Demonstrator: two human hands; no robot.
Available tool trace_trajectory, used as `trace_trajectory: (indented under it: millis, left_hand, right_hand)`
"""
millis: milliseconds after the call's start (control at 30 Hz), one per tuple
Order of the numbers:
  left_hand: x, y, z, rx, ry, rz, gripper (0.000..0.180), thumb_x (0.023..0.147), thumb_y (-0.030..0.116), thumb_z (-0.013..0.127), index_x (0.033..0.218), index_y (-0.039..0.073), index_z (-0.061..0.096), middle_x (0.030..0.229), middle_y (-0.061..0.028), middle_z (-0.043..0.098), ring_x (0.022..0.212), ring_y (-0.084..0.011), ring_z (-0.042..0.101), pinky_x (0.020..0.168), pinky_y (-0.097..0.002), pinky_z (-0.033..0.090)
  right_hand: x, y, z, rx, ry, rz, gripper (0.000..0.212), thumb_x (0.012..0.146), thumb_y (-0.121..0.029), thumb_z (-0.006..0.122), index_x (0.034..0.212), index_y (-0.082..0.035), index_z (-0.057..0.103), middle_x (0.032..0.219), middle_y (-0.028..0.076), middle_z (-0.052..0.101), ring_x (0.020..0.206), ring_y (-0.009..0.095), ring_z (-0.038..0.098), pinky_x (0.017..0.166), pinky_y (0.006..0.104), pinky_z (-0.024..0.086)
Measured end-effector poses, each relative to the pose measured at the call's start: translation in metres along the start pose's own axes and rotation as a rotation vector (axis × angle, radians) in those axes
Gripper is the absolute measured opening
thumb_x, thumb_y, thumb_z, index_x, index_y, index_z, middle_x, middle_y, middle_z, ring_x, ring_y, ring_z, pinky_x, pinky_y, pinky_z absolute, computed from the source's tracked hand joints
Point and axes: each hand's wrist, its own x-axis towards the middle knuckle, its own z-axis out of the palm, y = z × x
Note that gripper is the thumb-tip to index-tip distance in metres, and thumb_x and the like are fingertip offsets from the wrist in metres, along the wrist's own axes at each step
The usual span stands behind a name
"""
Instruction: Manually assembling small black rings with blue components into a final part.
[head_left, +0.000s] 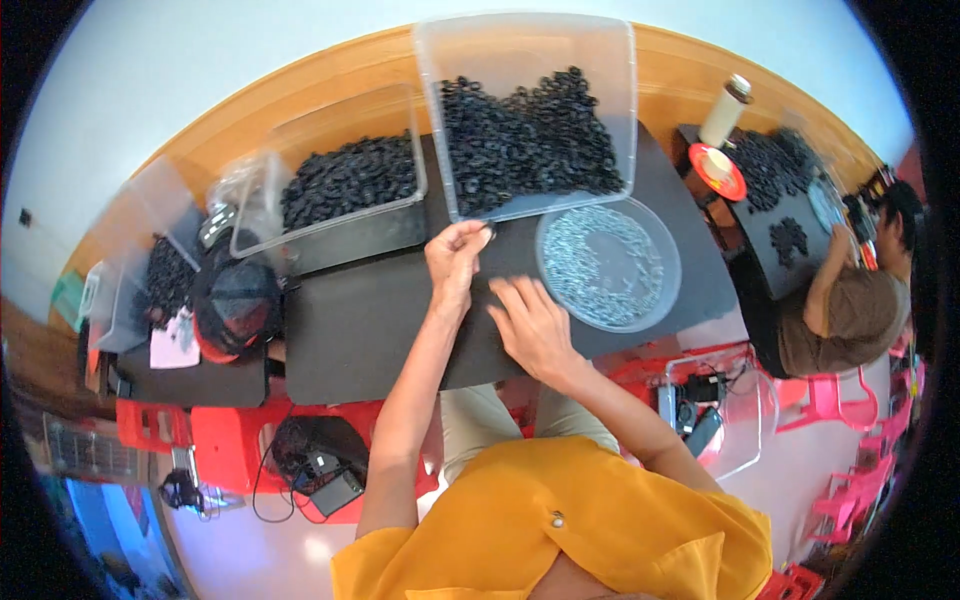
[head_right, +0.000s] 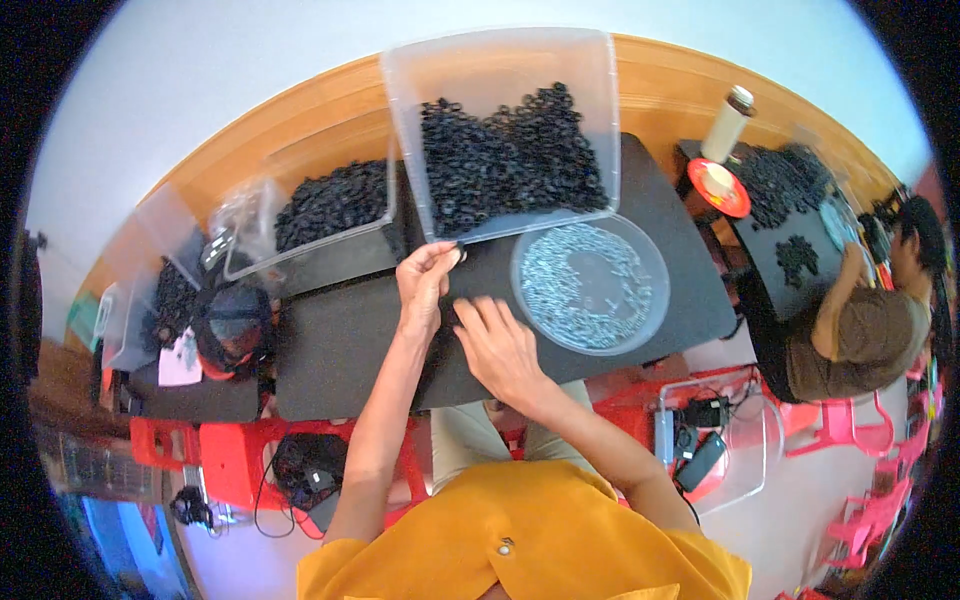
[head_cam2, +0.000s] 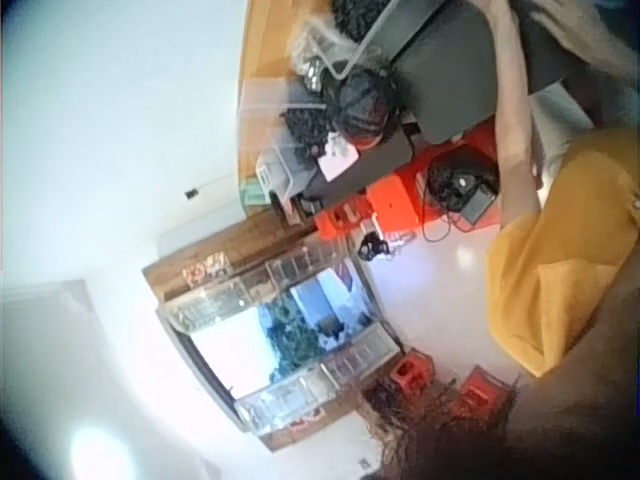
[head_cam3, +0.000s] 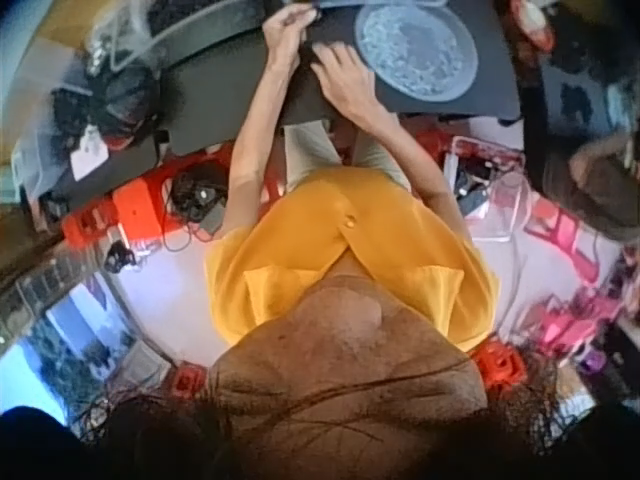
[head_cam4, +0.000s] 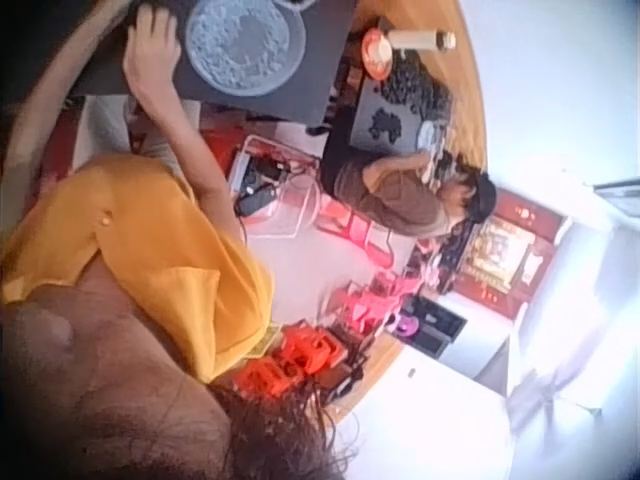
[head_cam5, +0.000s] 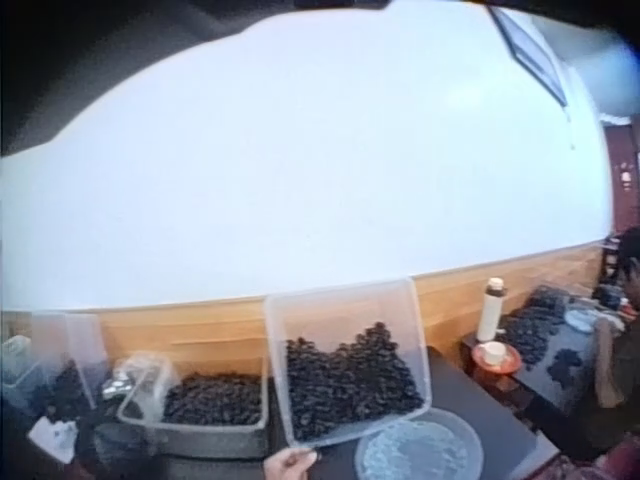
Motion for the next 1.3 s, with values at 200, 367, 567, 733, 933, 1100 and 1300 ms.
trace_trajectory:
  millis: [200,367,567,733,933,1100,1300]
  left_hand:
    - [0.01,0.097,-0.012,0.163,0.185,0.347,0.011,0.074,0.006,0.067,0.084,0.005,0.065,0.069,0.0004,0.06,0.05,-0.0029,0.048,0.039,-0.017,0.037]
    - [0.064,0.151,-0.09,0.525,0.424,0.559,0.019,0.077,0.009,0.065,0.095,0.002,0.065,0.08,-0.0042,0.064,0.061,-0.0066,0.056,0.042,-0.0177,0.041]
    - [0.056,0.142,-0.057,0.59,0.386,0.635,0.026,0.077,0.007,0.065,0.102,0.0,0.062,0.091,-0.0084,0.064,0.049,-0.0064,0.052,0.042,-0.0183,0.041]
    - [0.03,0.095,0.011,0.607,0.048,0.474,0.011,0.079,0.005,0.061,0.089,0.003,0.066,0.083,-0.0062,0.064,0.067,-0.0089,0.059,0.05,-0.0221,0.049]
    - [0.059,0.023,0.043,1.198,-0.211,0.596,0.01,0.07,0.004,0.061,0.08,0.001,0.063,0.081,-0.0163,0.06,0.077,-0.0341,0.06,0.069,-0.041,0.048]
    - [0.077,-0.009,0.054,1.563,-0.111,0.716,0.019,0.064,0.003,0.066,0.082,0.001,0.059,0.087,-0.0136,0.052,0.09,-0.0327,0.054,0.072,-0.0422,0.048]
    - [0.077,-0.007,0.053,1.528,-0.091,0.868,0.009,0.071,0.005,0.057,0.079,0.002,0.058,0.084,-0.0113,0.051,0.083,-0.0278,0.054,0.07,-0.0375,0.047]
  right_hand:
    - [-0.04,0.015,0.019,0.096,-0.119,-0.043,0.022,0.073,-0.007,0.062,0.094,-0.004,0.054,0.081,0.009,0.048,0.076,0.025,0.052,0.061,0.0352,0.047]
    - [-0.042,0.015,0.025,0.108,-0.101,-0.067,0.014,0.073,-0.006,0.062,0.086,-0.003,0.056,0.08,0.009,0.049,0.073,0.026,0.052,0.062,0.0354,0.046]
    - [-0.046,0.021,0.027,0.061,-0.117,-0.07,0.012,0.073,-0.006,0.061,0.083,-0.002,0.056,0.079,0.008,0.046,0.073,0.025,0.051,0.063,0.0345,0.046]
    - [-0.047,0.022,0.026,0.045,-0.108,-0.11,0.009,0.069,-0.004,0.056,0.076,-0.002,0.051,0.079,0.01,0.043,0.076,0.025,0.05,0.062,0.0336,0.047]
    - [-0.047,0.018,0.03,0.034,-0.098,-0.114,0.006,0.07,-0.004,0.054,0.075,-0.002,0.051,0.078,0.01,0.043,0.075,0.025,0.051,0.061,0.0341,0.047]
    - [-0.047,0.016,0.024,0.056,-0.107,-0.115,0.007,0.069,-0.004,0.055,0.074,-0.001,0.051,0.079,0.011,0.044,0.076,0.025,0.051,0.061,0.0337,0.048]
    - [-0.047,0.019,0.021,0.074,-0.121,-0.09,0.009,0.069,-0.002,0.056,0.077,-0.001,0.052,0.08,0.011,0.044,0.076,0.026,0.05,0.063,0.0346,0.047]
